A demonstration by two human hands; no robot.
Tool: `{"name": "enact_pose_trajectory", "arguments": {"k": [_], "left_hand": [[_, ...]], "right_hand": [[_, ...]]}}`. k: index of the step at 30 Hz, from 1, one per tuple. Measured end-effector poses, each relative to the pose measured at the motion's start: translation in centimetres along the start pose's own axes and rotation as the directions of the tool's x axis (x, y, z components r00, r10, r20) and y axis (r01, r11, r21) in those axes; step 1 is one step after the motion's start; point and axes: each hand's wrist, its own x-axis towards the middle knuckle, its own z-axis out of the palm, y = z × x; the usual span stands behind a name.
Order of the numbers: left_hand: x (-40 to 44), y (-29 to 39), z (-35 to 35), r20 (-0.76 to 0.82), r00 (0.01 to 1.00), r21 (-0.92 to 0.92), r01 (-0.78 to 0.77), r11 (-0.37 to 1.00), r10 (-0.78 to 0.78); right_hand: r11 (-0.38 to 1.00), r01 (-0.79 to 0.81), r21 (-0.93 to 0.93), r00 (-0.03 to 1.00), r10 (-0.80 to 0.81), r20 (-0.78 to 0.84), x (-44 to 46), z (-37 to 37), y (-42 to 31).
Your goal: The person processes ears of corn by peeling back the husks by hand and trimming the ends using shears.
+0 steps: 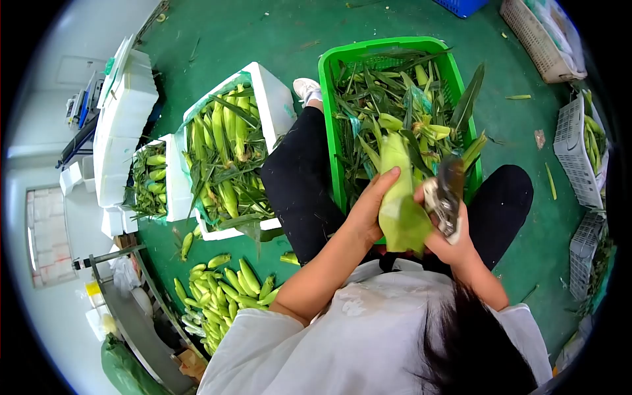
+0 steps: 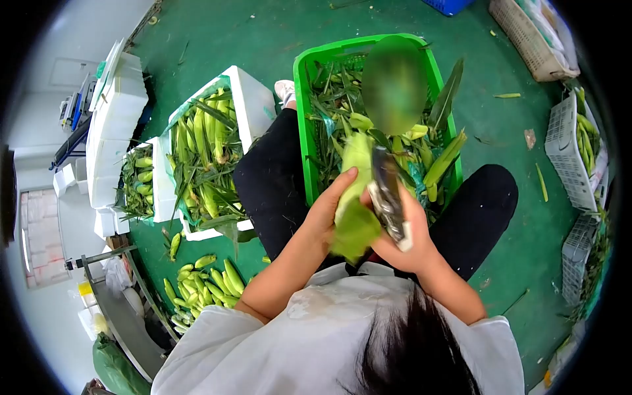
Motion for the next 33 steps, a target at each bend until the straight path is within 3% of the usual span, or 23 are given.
{"name": "enact_pose_trajectory", "arguments": {"k": [1, 4, 5, 6, 7, 8, 9, 11, 13, 17, 19, 21, 22, 23, 25, 26, 27, 28, 29, 30, 31, 32, 33], "left_hand": [[1.6, -0.6, -2.0, 0.001, 0.998, 0.036, -0.064, 0.997, 0.064], [2.9, 2.3, -5.6, 0.022, 0.918, -0.096, -0.393, 0.915, 0.396], [2.2, 4.0, -6.1, 0.037, 0.886, -0.113, -0.455, 0.883, 0.462], [1.4, 4.9, -6.9, 0.174, 0.883, -0.227, -0.395, 0.890, 0.436], [0.4, 5.2, -6.1, 0.172, 0.890, -0.271, -0.371, 0.889, 0.423], [0.1, 5.2, -6.3, 0.193, 0.907, -0.365, -0.288, 0.885, 0.375], [0.0, 5.2, -6.4, 0.222, 0.919, -0.452, -0.198, 0.870, 0.325], [0.3, 4.5, -6.3, 0.136, 0.916, -0.213, -0.344, 0.914, 0.376], [-0.9, 3.7, -4.1, 0.017, 0.887, -0.073, -0.459, 0.885, 0.462], [-2.2, 2.7, -2.0, -0.096, 0.861, 0.082, -0.493, 0.866, 0.500], [-2.4, 2.3, -2.4, -0.121, 0.851, 0.179, -0.488, 0.854, 0.512], [-2.9, 2.6, -2.8, -0.031, 0.916, 0.058, -0.397, 0.916, 0.400], [-2.9, 2.4, -3.0, -0.025, 0.929, 0.066, -0.367, 0.928, 0.369], [-2.6, 2.3, -3.2, 0.052, 0.940, -0.061, -0.335, 0.940, 0.338], [-2.4, 2.7, -2.8, 0.214, 0.924, -0.305, -0.246, 0.920, 0.318], [-2.7, 2.8, -2.3, 0.255, 0.918, -0.438, -0.170, 0.883, 0.303], [-3.4, 3.4, -1.4, 0.241, 0.928, -0.481, -0.139, 0.866, 0.283], [-4.2, 3.8, -2.6, 0.310, 0.907, -0.525, -0.086, 0.846, 0.284], [-4.8, 4.2, -4.5, 0.372, 0.878, -0.564, -0.043, 0.824, 0.301], [-4.9, 4.0, -7.5, 0.411, 0.830, -0.521, -0.126, 0.844, 0.378], [-6.4, 4.2, -9.9, 0.434, 0.799, -0.567, -0.116, 0.815, 0.416], [-8.4, 4.3, -13.0, 0.371, 0.792, -0.606, -0.189, 0.773, 0.484], [-10.9, 4.1, -16.6, 0.305, 0.781, -0.639, -0.257, 0.725, 0.546]], "right_hand": [[0.990, -0.059, 0.127, 0.993, 0.072, -0.098, -1.5, -0.5, 1.3], [0.908, 0.217, 0.359, 0.972, -0.169, -0.162, -2.0, -1.1, -4.4], [0.942, 0.245, 0.231, 0.938, -0.170, -0.302, -1.5, -1.7, -4.5], [0.968, 0.232, 0.099, 0.884, -0.167, -0.437, -1.0, -2.3, -4.5], [0.979, 0.139, -0.149, 0.772, -0.202, -0.603, -0.4, -3.4, -3.3], [0.918, 0.037, -0.395, 0.885, -0.214, -0.413, 0.5, -4.7, -3.0], [0.803, -0.187, -0.565, 0.937, -0.028, -0.349, 1.8, -4.1, -3.8], [0.773, -0.042, -0.633, 0.949, -0.168, -0.268, 2.7, -1.9, -1.5], [0.898, -0.063, -0.436, 0.995, 0.021, -0.099, 2.9, 0.5, -1.2], [0.734, 0.142, -0.665, 0.989, -0.083, 0.119, 2.9, 3.7, 0.2], [0.833, 0.044, -0.551, 0.996, 0.005, 0.087, 3.0, 3.6, 1.0], [0.915, -0.108, -0.389, 0.987, 0.145, 0.067, 3.4, 2.2, 1.5], [0.956, -0.111, -0.272, 0.994, 0.113, -0.010, 3.7, 2.2, 2.5], [0.961, -0.208, -0.183, 0.978, 0.203, -0.045, 3.8, 1.8, 2.5], [0.978, -0.204, 0.042, 0.968, 0.208, -0.137, 4.2, 1.9, 2.0], [0.982, -0.181, -0.052, 0.964, 0.167, -0.208, 4.3, 1.0, 2.9], [0.941, -0.147, -0.306, 0.960, 0.061, -0.273, 4.7, 0.0, 3.4], [0.785, -0.218, -0.580, 0.937, 0.002, -0.350, 4.9, -0.4, 2.8], [0.606, -0.177, -0.776, 0.917, -0.184, -0.353, 4.8, -0.7, 3.4], [0.477, -0.108, -0.872, 0.917, -0.290, -0.273, 4.8, -1.9, 4.7], [0.592, -0.087, -0.801, 0.934, -0.232, -0.273, 4.6, -3.2, 6.3], [0.887, -0.188, -0.422, 0.958, 0.071, -0.277, 4.3, -3.5, 6.4], [0.921, -0.372, -0.118, 0.911, 0.337, -0.239, 3.8, -1.9, 5.1]]}}
